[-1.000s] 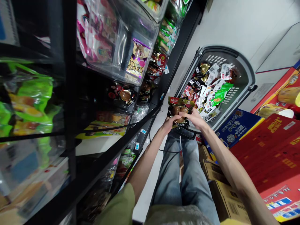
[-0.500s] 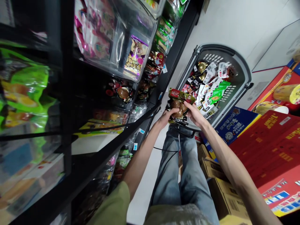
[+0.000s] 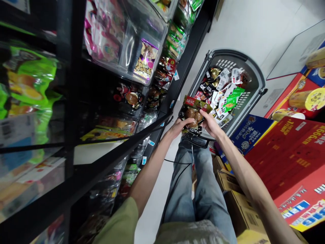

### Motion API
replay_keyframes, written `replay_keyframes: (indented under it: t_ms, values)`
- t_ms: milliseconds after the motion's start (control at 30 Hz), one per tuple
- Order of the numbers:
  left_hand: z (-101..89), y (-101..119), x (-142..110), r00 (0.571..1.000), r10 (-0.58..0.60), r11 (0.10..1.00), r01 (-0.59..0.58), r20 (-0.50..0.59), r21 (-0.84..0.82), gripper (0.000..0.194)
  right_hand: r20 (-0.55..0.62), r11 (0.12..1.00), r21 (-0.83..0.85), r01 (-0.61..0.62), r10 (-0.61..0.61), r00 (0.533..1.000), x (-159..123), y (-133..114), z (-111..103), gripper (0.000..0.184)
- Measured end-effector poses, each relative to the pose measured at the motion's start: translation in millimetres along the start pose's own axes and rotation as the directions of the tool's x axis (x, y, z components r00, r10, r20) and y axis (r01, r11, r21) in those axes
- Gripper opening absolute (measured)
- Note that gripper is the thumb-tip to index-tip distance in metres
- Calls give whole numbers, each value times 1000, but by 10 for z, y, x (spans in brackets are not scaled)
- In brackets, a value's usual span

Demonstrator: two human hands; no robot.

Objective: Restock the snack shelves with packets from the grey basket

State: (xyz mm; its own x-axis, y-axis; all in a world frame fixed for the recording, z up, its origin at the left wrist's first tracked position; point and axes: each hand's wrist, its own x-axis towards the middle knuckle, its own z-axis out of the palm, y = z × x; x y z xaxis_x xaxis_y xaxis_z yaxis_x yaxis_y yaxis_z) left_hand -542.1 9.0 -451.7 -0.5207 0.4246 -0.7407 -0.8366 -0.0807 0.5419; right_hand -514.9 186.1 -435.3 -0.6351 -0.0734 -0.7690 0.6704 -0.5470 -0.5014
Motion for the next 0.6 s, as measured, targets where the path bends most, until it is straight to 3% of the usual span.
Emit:
replay_keyframes:
  t_ms: [133, 233, 333, 500, 600]
  values:
    - [28, 13, -53, 996, 79, 997, -80, 48, 10, 64, -115, 991, -73, 110, -118, 986, -20, 121, 14, 55]
    - [30, 29, -66, 997, 75, 993, -76, 17, 90, 63, -264, 957, -160, 241, -277, 924, 11, 257, -12, 56]
    - [-1, 27, -35, 997, 47, 981, -34, -66, 191, 59, -343, 936, -208, 285, -343, 874, 47, 304, -122, 61]
    - [-93, -31, 91, 974, 139, 980, -109, -179, 164, 59, -407, 916, -157, 368, -400, 821, -2, 92, -585, 65]
    - [-126, -39, 124, 970, 122, 990, -103, -210, 100, 56, -431, 905, -120, 408, -417, 800, -104, -52, -918, 62]
